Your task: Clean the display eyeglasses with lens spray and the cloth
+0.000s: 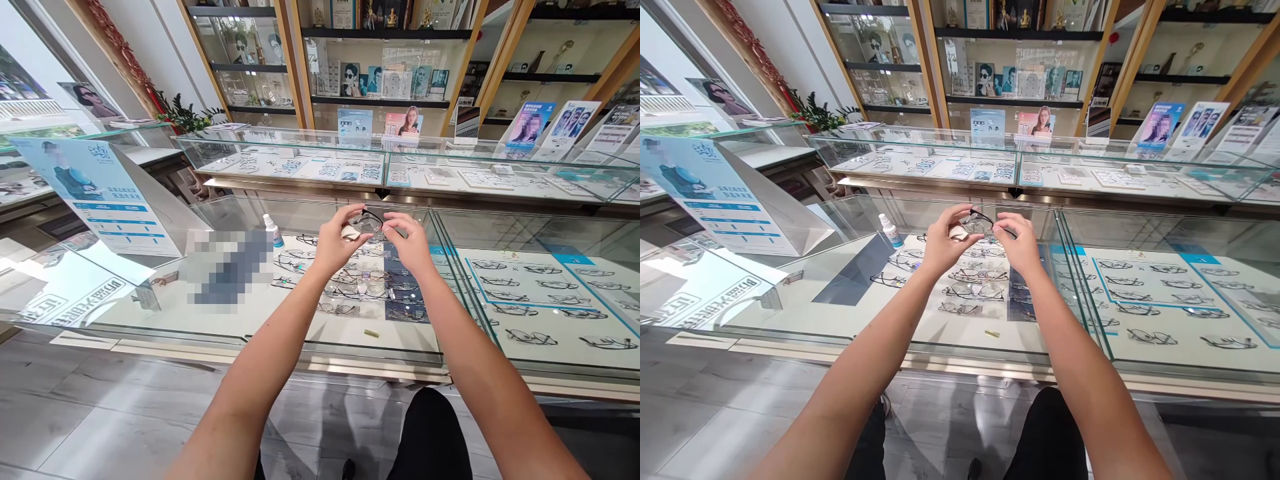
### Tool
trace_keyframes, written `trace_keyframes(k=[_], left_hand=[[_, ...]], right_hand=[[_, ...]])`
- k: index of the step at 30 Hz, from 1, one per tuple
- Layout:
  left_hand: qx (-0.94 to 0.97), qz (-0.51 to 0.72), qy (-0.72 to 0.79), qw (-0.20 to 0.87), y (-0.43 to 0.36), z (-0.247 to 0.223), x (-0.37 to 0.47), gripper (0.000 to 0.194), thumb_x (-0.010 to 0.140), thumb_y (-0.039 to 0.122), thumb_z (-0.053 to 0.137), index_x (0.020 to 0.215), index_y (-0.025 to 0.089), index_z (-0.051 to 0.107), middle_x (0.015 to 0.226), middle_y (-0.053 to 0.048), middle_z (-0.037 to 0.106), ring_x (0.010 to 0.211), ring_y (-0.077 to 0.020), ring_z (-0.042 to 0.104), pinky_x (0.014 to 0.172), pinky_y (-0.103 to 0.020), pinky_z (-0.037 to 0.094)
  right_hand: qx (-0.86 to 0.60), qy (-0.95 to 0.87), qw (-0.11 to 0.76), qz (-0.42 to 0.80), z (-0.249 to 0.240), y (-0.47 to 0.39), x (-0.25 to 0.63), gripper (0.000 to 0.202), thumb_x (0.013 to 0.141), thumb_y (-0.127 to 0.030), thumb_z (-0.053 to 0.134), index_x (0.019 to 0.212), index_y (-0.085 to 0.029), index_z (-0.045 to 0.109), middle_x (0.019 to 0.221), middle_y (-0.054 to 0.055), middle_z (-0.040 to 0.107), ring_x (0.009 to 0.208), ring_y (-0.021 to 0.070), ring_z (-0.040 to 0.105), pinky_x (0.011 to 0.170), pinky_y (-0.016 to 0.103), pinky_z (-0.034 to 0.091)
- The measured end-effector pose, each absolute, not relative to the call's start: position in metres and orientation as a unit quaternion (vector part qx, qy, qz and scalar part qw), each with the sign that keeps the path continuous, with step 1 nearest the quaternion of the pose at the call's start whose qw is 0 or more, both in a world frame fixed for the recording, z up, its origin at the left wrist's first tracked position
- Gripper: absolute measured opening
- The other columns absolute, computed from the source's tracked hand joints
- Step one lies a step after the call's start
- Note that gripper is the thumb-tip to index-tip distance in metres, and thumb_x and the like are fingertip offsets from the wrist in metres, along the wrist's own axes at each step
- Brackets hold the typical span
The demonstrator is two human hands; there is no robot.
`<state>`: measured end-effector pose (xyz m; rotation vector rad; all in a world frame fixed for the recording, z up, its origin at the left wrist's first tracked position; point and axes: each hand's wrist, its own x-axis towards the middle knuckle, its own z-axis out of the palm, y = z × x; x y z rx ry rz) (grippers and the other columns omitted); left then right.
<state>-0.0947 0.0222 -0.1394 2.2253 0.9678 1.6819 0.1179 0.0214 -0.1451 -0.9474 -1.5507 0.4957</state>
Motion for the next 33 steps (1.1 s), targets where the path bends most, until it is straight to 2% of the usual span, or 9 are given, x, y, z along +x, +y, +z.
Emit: trace_keyframes(k=[3,6,12,16,18,21,23,29,33], left_hand=[[0.752,0.557,0.315,0.157,0.021,-0.136,-0.098,0.067,0.085,0.051,0.094,0.14,0.024,0.066,0.135,-0.014,0.079,0.129,-0.03,0.077,0.109,-0.041,0.062],[0.747,0.547,0.313,0.21,0.021,-0.133,-0.101,0.069,0.08,0.046,0.097,0.137,0.024,0.065,0.134,-0.015,0.079,0.128,-0.0321,0.077,0.102,-0.04,0.065],[0.75,0.53,0.308,0.248,0.022,-0.132,-0.103,0.068,0.079,0.045,0.097,0.134,0.022,0.062,0.125,-0.015,0.081,0.124,-0.0325,0.078,0.095,-0.04,0.065],[0.738,0.55,0.321,0.223,0.022,-0.133,-0.098,0.077,0.078,0.049,0.097,0.141,0.024,0.061,0.135,-0.015,0.077,0.13,-0.0308,0.074,0.095,-0.037,0.062],[0.703,0.583,0.356,0.197,0.02,-0.134,-0.094,0.074,0.078,0.049,0.097,0.139,0.023,0.064,0.133,-0.014,0.076,0.122,-0.0278,0.074,0.09,-0.034,0.06],[0.661,0.603,0.402,0.195,0.013,-0.134,-0.086,0.04,0.086,0.05,0.088,0.11,0.02,0.076,0.107,-0.008,0.078,0.095,-0.0214,0.072,0.082,-0.032,0.055],[0.666,0.583,0.41,0.221,0.008,-0.133,-0.079,0.032,0.09,0.051,0.083,0.092,0.02,0.079,0.093,-0.006,0.076,0.085,-0.0196,0.068,0.079,-0.032,0.053],[0.625,0.553,0.421,0.356,0.002,-0.132,-0.069,0.046,0.077,0.062,0.09,0.091,0.018,0.086,0.067,-0.001,0.065,0.065,-0.0149,0.051,0.062,-0.029,0.04],[0.572,0.58,0.427,0.392,0.009,-0.132,-0.075,0.053,0.066,0.062,0.098,0.088,0.016,0.083,0.067,0.0,0.062,0.064,-0.0124,0.046,0.061,-0.027,0.035]], right_hand=[[-0.385,-0.643,0.575,0.329,-0.146,0.027,0.12,0.025,0.083,-0.05,0.081,0.081,-0.025,0.081,0.129,0.009,0.082,0.124,0.0322,0.071,0.117,0.057,0.047],[-0.381,-0.603,0.543,0.443,-0.144,0.028,0.122,0.028,0.075,-0.051,0.086,0.081,-0.024,0.082,0.115,0.008,0.085,0.111,0.0291,0.075,0.109,0.051,0.053],[-0.379,-0.572,0.528,0.501,-0.143,0.028,0.123,0.031,0.066,-0.049,0.092,0.079,-0.023,0.084,0.086,0.003,0.083,0.086,0.0217,0.072,0.099,0.043,0.055],[-0.387,-0.565,0.56,0.467,-0.146,0.031,0.122,0.036,0.065,-0.052,0.094,0.083,-0.022,0.086,0.09,0.006,0.085,0.091,0.0241,0.074,0.094,0.042,0.057],[-0.398,-0.553,0.587,0.438,-0.149,0.032,0.121,0.038,0.068,-0.054,0.094,0.087,-0.021,0.086,0.095,0.007,0.086,0.096,0.0262,0.076,0.095,0.042,0.059],[-0.399,-0.548,0.637,0.367,-0.151,0.03,0.115,0.036,0.077,-0.054,0.089,0.091,-0.021,0.086,0.105,0.009,0.087,0.104,0.0284,0.078,0.101,0.044,0.059],[-0.389,-0.563,0.663,0.302,-0.152,0.025,0.108,0.031,0.086,-0.051,0.083,0.093,-0.021,0.086,0.11,0.01,0.086,0.109,0.0292,0.079,0.105,0.045,0.059],[-0.38,-0.64,0.654,0.133,-0.155,0.006,0.088,0.018,0.099,-0.034,0.071,0.101,-0.024,0.086,0.118,0.01,0.086,0.116,0.0288,0.079,0.109,0.048,0.059],[-0.374,-0.684,0.619,0.089,-0.157,0.001,0.083,0.021,0.1,-0.029,0.067,0.111,-0.026,0.085,0.129,0.009,0.084,0.124,0.0287,0.078,0.114,0.05,0.057]])
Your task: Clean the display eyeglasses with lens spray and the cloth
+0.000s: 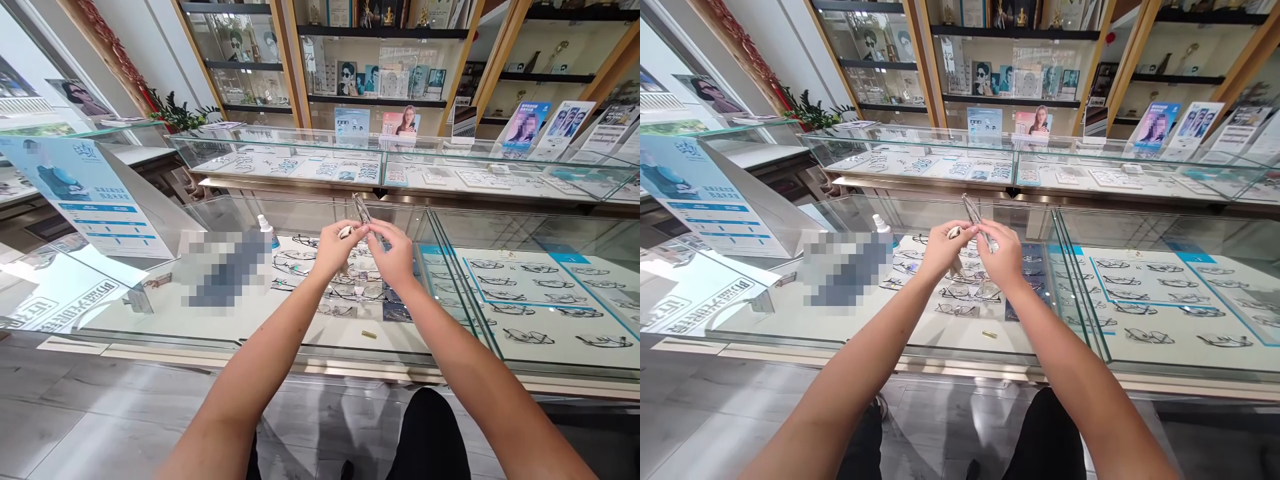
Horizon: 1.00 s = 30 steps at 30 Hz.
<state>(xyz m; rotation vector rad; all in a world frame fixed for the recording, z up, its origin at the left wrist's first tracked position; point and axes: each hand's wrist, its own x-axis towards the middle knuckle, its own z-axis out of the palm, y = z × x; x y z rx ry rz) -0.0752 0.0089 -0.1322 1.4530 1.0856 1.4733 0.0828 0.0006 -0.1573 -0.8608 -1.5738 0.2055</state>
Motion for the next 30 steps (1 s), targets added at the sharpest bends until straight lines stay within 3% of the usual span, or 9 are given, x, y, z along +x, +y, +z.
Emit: trace_keyframes(k=[4,7,8,10,11,13,20,30], left_hand=[[0.581,0.58,0.434,0.371,0.013,-0.132,-0.082,0.047,0.072,0.058,0.094,0.09,0.016,0.083,0.067,0.001,0.061,0.064,-0.0125,0.046,0.063,-0.028,0.036],[0.619,0.564,0.462,0.292,0.013,-0.128,-0.088,0.031,0.086,0.048,0.082,0.091,0.018,0.08,0.071,0.0,0.065,0.066,-0.0148,0.051,0.066,-0.029,0.04],[0.64,0.551,0.472,0.252,0.013,-0.127,-0.09,0.025,0.09,0.043,0.077,0.091,0.018,0.079,0.076,-0.001,0.068,0.07,-0.0162,0.055,0.069,-0.03,0.042],[0.693,0.505,0.488,0.162,0.013,-0.126,-0.095,0.015,0.095,0.033,0.07,0.093,0.02,0.077,0.089,-0.004,0.074,0.082,-0.02,0.064,0.078,-0.032,0.046],[0.72,0.471,0.495,0.121,0.014,-0.125,-0.097,0.013,0.095,0.029,0.068,0.094,0.02,0.077,0.095,-0.005,0.076,0.088,-0.0219,0.066,0.081,-0.033,0.047],[0.765,0.392,0.508,0.06,0.015,-0.126,-0.101,0.012,0.096,0.024,0.066,0.097,0.022,0.078,0.101,-0.007,0.076,0.094,-0.0249,0.067,0.082,-0.034,0.047],[0.83,0.19,0.523,0.032,0.018,-0.134,-0.095,0.022,0.093,0.014,0.063,0.1,0.024,0.081,0.106,-0.007,0.076,0.099,-0.0269,0.071,0.075,-0.035,0.046],[0.856,0.087,0.508,0.032,0.019,-0.144,-0.087,0.027,0.089,0.013,0.064,0.1,0.026,0.085,0.113,-0.007,0.081,0.105,-0.0274,0.073,0.079,-0.033,0.052]], right_hand=[[-0.339,-0.696,0.621,0.122,-0.155,-0.002,0.083,0.022,0.1,-0.029,0.064,0.113,-0.025,0.083,0.13,0.01,0.083,0.124,0.0269,0.076,0.106,0.044,0.06],[-0.349,-0.661,0.651,0.135,-0.153,0.006,0.092,0.02,0.099,-0.033,0.063,0.084,-0.024,0.073,0.097,0.007,0.079,0.095,0.0227,0.072,0.082,0.036,0.059],[-0.371,-0.633,0.664,0.141,-0.154,0.011,0.097,0.029,0.098,-0.034,0.064,0.071,-0.024,0.062,0.08,0.003,0.069,0.08,0.0197,0.065,0.072,0.033,0.054],[-0.435,-0.552,0.687,0.184,-0.157,0.026,0.11,0.05,0.095,-0.035,0.065,0.059,-0.026,0.032,0.058,-0.004,0.036,0.059,0.0136,0.038,0.056,0.029,0.038],[-0.464,-0.505,0.693,0.223,-0.159,0.034,0.117,0.055,0.095,-0.035,0.064,0.059,-0.027,0.024,0.057,-0.006,0.024,0.056,0.012,0.027,0.052,0.029,0.03],[-0.496,-0.406,0.705,0.305,-0.163,0.05,0.131,0.056,0.095,-0.032,0.061,0.062,-0.028,0.017,0.057,-0.007,0.015,0.054,0.0109,0.015,0.049,0.03,0.019],[-0.507,-0.253,0.694,0.445,-0.176,0.077,0.15,0.049,0.091,-0.027,0.059,0.065,-0.029,0.018,0.05,-0.009,0.017,0.047,0.0096,0.014,0.043,0.029,0.014],[-0.524,-0.3,0.669,0.433,-0.198,0.087,0.152,0.045,0.09,-0.036,0.058,0.067,-0.028,0.02,0.049,-0.01,0.02,0.046,0.0096,0.017,0.04,0.027,0.021]])
